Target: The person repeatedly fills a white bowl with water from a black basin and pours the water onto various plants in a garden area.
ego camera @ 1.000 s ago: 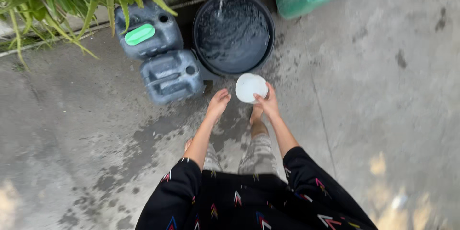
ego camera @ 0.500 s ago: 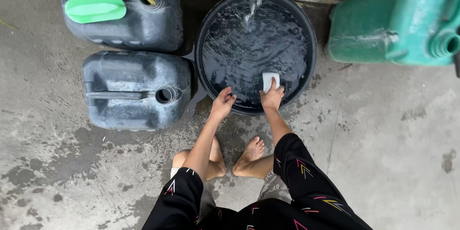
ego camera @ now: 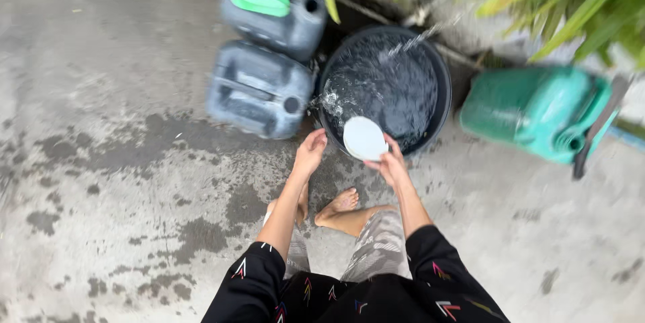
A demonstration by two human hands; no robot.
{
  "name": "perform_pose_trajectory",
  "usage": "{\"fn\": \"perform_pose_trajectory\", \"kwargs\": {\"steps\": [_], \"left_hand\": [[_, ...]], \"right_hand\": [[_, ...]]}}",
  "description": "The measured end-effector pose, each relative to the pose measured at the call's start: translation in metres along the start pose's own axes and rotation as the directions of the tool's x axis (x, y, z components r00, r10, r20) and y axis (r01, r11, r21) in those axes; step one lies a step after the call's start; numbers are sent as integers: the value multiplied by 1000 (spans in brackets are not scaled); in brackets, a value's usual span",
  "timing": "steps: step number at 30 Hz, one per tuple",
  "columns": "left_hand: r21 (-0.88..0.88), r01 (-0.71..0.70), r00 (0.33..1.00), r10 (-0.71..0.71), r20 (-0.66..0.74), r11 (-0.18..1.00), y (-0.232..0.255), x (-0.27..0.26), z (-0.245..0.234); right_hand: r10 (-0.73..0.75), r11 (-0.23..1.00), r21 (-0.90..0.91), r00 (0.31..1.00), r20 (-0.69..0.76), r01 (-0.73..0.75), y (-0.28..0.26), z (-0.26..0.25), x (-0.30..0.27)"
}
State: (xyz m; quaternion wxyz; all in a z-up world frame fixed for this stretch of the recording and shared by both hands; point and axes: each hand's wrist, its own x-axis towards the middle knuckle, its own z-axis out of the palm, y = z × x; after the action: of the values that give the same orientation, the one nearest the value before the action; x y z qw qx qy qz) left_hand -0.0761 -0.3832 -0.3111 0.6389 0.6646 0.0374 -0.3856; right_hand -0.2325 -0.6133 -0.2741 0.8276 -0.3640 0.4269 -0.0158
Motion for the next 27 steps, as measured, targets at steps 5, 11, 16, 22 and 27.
{"fn": "perform_pose_trajectory", "kwargs": {"steps": [5, 11, 16, 22, 27], "left_hand": [[-233, 9, 987, -46, -152, 972, 137, -114, -54], [-615, -78, 971, -81, -227, 785, 249, -233, -176], [-690, -219, 946, -22, -323, 690, 289, -292, -320], [-698, -490, 832, 40, -554, 523, 334, -328, -515], [-628, -705, 673, 32, -739, 330, 350, -342, -692]], "right_hand": [[24, 987, -158, 981, 192, 7, -92, 144, -135], [123, 957, -289, 928, 351, -17, -134, 355, -235], [158, 929, -366, 848, 506, 46, -103, 543, -274], [284, 890, -453, 714, 640, 53, -18, 768, -271], [409, 819, -565, 585, 700, 103, 62, 950, -253]]}}
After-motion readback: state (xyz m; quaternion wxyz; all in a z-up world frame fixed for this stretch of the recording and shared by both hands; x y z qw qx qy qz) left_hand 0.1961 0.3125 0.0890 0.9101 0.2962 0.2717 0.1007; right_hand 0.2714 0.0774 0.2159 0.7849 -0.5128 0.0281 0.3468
